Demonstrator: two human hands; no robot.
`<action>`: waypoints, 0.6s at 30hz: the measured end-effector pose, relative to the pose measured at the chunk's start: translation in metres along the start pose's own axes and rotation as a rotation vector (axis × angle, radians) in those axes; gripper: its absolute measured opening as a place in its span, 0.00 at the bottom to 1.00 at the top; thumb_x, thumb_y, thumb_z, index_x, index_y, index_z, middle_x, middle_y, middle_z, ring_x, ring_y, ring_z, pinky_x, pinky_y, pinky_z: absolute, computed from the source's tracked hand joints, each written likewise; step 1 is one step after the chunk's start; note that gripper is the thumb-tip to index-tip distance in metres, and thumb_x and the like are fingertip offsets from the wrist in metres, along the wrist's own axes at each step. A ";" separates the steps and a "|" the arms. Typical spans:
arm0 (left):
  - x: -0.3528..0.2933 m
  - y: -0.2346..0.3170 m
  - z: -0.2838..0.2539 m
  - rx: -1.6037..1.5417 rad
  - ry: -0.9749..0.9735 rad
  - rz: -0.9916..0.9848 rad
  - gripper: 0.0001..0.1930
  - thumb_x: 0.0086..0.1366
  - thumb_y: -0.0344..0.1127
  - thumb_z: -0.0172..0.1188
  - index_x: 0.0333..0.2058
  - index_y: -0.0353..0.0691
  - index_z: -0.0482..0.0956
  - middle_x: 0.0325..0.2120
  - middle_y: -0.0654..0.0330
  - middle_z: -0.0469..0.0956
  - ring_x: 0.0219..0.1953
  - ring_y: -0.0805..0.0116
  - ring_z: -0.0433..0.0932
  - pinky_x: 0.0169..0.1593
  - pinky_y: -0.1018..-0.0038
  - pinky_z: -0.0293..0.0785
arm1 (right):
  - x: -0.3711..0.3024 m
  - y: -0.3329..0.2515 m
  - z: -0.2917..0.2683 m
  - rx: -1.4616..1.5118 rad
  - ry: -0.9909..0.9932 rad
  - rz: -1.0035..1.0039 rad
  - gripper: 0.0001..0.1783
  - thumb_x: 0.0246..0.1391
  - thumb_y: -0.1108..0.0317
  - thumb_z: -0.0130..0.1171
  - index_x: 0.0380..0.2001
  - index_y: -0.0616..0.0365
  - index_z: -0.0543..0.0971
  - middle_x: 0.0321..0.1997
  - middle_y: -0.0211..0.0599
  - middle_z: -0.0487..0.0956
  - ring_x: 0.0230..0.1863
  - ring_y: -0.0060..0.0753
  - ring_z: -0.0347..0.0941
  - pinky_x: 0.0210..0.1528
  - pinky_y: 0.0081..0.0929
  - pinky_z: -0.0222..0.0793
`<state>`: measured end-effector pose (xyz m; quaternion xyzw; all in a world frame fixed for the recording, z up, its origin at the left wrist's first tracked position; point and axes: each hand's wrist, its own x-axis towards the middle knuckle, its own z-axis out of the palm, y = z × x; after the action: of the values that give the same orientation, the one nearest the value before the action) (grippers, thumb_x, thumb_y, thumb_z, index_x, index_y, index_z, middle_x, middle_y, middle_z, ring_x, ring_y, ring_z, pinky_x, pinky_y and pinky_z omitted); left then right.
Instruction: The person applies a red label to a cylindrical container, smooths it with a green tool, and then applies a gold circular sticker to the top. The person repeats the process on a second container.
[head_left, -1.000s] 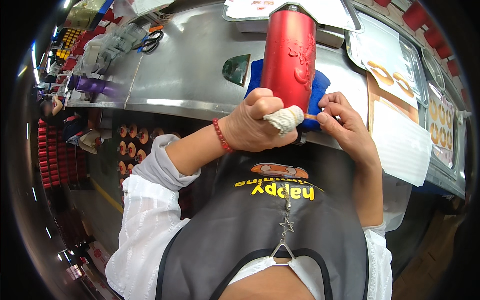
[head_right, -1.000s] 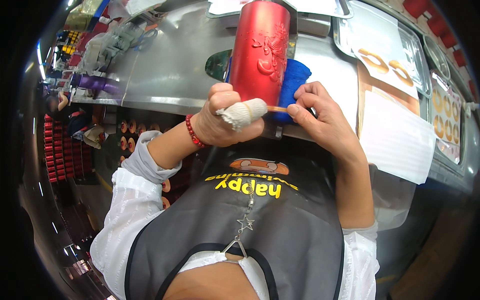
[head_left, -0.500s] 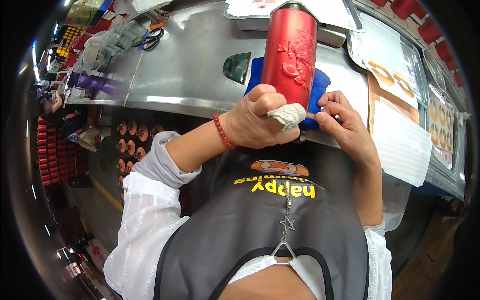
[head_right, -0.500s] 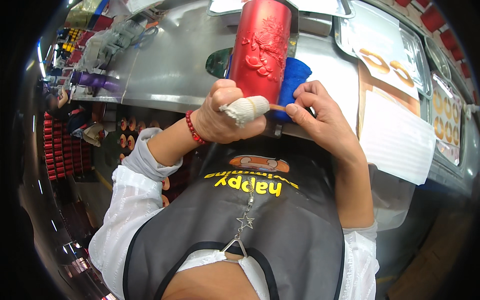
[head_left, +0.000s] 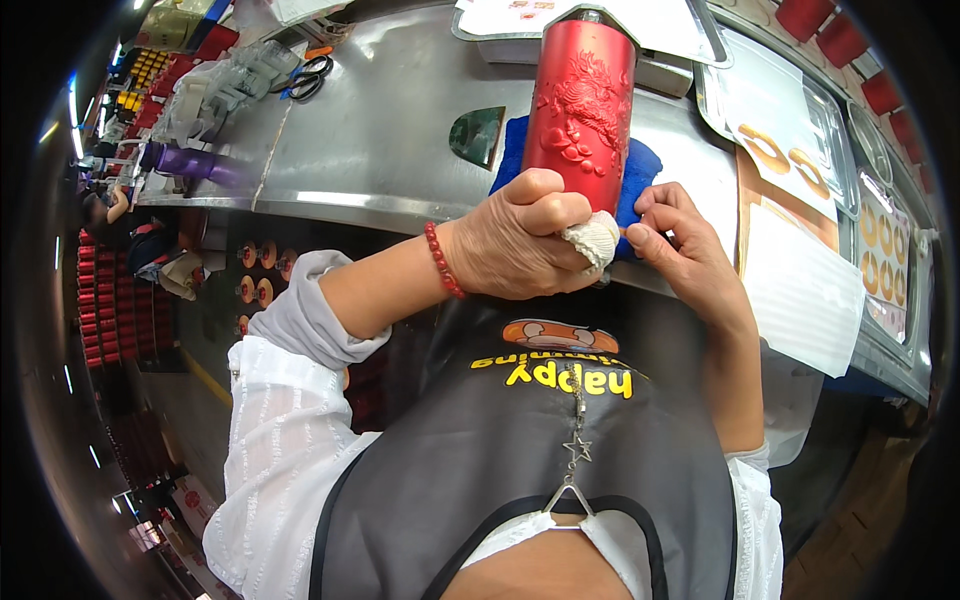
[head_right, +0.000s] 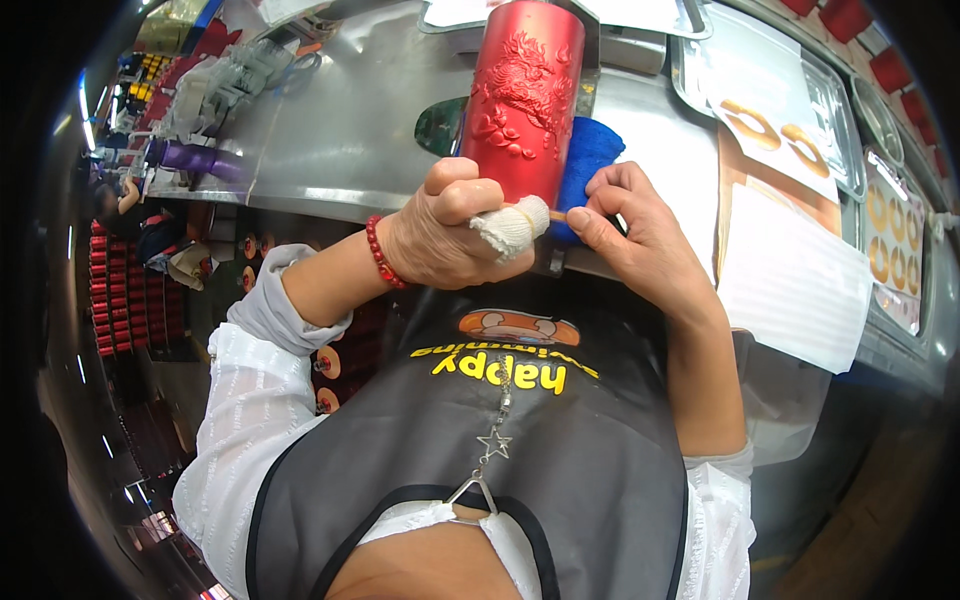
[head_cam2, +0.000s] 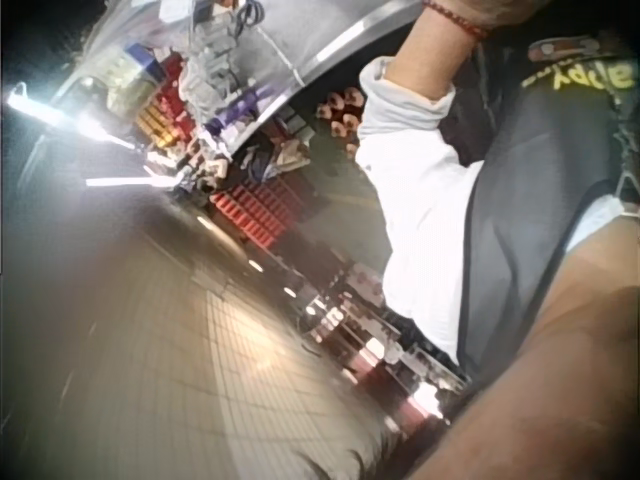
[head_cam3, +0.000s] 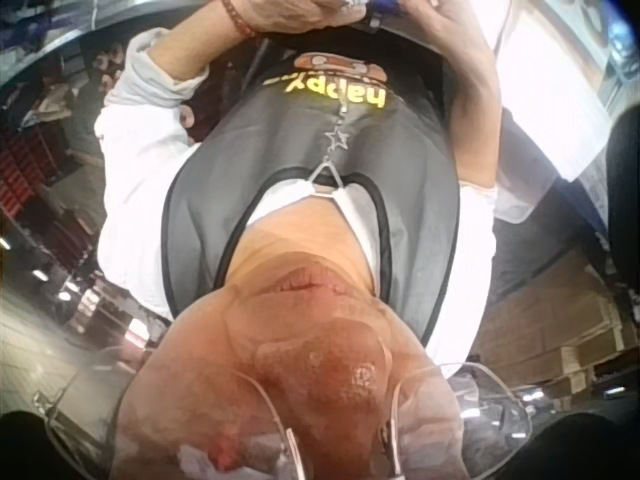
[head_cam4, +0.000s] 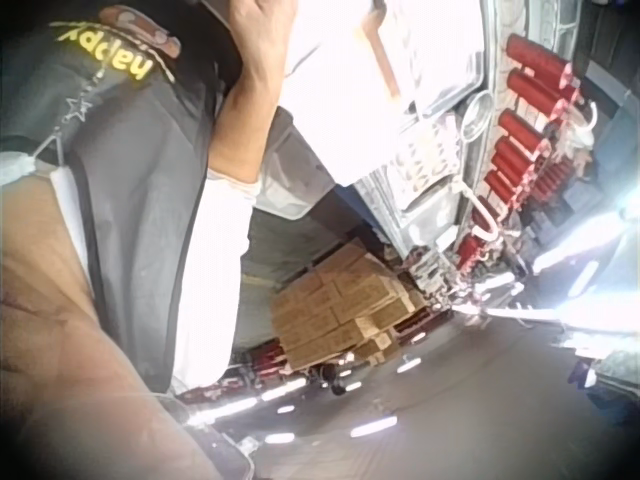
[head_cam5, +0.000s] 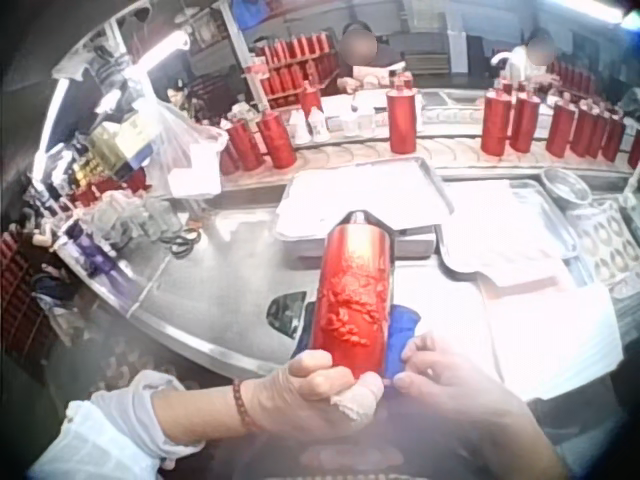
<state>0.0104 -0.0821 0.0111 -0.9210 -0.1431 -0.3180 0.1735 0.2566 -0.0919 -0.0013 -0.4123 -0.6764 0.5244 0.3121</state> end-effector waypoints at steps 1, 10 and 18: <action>0.002 -0.002 -0.002 0.040 -0.014 0.033 0.19 0.45 0.34 0.67 0.40 0.50 0.81 0.45 0.77 0.72 0.45 0.68 0.61 0.44 0.70 0.60 | 0.000 0.000 0.000 0.010 -0.009 0.008 0.15 0.62 0.62 0.61 0.27 0.60 0.74 0.46 0.31 0.65 0.45 0.22 0.62 0.42 0.17 0.60; 0.006 0.005 -0.002 0.119 0.013 -0.253 0.21 0.52 0.47 0.68 0.46 0.59 0.82 0.49 0.68 0.77 0.55 0.63 0.65 0.56 0.61 0.59 | 0.001 0.003 0.001 -0.007 0.013 -0.068 0.16 0.62 0.61 0.62 0.28 0.63 0.75 0.41 0.33 0.67 0.44 0.29 0.64 0.46 0.24 0.62; -0.026 0.018 -0.007 0.058 -0.027 -0.715 0.36 0.63 0.56 0.62 0.62 0.36 0.71 0.53 0.49 0.77 0.62 0.49 0.64 0.61 0.55 0.57 | 0.002 -0.006 0.001 -0.114 -0.008 -0.024 0.16 0.62 0.61 0.61 0.26 0.60 0.73 0.43 0.33 0.65 0.45 0.27 0.62 0.46 0.21 0.60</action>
<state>-0.0065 -0.1053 -0.0043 -0.8114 -0.4675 -0.3424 0.0754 0.2532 -0.0912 0.0038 -0.4193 -0.7113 0.4829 0.2917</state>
